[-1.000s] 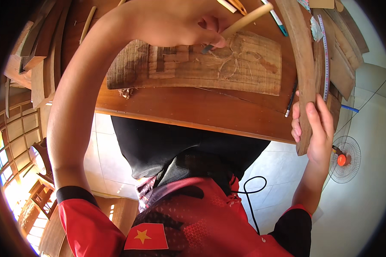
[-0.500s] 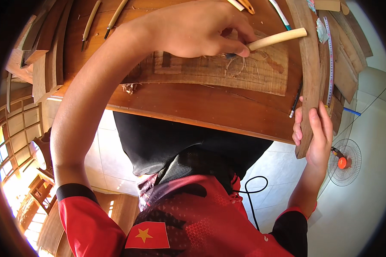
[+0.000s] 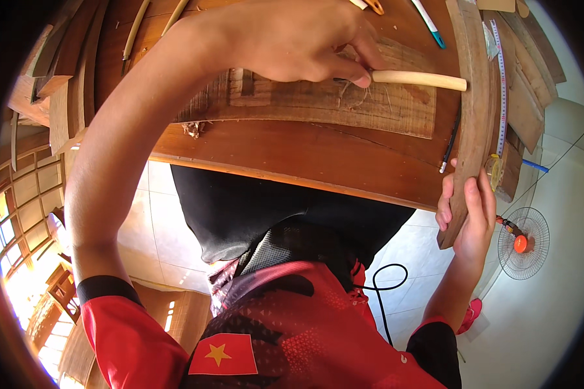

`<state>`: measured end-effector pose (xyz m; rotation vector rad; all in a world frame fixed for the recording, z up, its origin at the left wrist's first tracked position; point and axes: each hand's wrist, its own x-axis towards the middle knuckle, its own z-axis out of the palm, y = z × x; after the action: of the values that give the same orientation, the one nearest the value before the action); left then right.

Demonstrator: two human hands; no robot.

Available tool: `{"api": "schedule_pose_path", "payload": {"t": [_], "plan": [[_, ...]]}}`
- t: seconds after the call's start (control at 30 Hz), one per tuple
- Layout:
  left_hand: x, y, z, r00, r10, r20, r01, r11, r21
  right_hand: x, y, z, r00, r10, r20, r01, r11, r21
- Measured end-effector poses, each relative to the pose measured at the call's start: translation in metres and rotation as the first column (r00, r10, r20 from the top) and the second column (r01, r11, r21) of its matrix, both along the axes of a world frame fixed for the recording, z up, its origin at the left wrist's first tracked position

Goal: The person carves a rectangular wooden block using a chisel and a wooden mallet. They repeatedly strike the chisel to remove wood shavings, occasionally repositioning the block and clearing debris from the surface. The carving continues throughout the clip, with the person adjusting their grip and the block's orientation as needed.

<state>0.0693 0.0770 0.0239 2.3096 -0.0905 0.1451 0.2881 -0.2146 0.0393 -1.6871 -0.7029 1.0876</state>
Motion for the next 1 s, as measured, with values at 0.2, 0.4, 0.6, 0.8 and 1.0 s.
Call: {"api": "schedule_pose_path", "payload": {"t": [0.2,0.4,0.6,0.8,1.0], "plan": [[0.008,0.007,0.014,0.993,-0.091,-0.078,0.09,0.996,-0.007,-0.015,-0.013,-0.007,0.997,-0.069,-0.024,0.069,0.998,0.01],[0.006,0.0,0.042,0.981,-0.06,-0.182,0.074,0.995,0.07,-0.034,-0.031,-0.02,0.978,-0.148,-0.144,0.141,0.988,-0.058],[0.012,0.008,0.011,0.993,-0.109,-0.038,0.111,0.992,0.056,-0.052,-0.044,-0.023,0.961,-0.179,-0.21,0.171,0.984,-0.056],[0.012,0.005,0.032,0.983,-0.03,-0.179,0.031,1.0,0.003,-0.061,-0.053,-0.026,0.955,-0.205,-0.216,0.198,0.979,-0.056],[0.009,0.001,0.039,0.977,0.034,-0.212,-0.02,0.997,0.07,-0.064,-0.056,-0.026,0.937,-0.215,-0.274,0.206,0.977,-0.06]]}}
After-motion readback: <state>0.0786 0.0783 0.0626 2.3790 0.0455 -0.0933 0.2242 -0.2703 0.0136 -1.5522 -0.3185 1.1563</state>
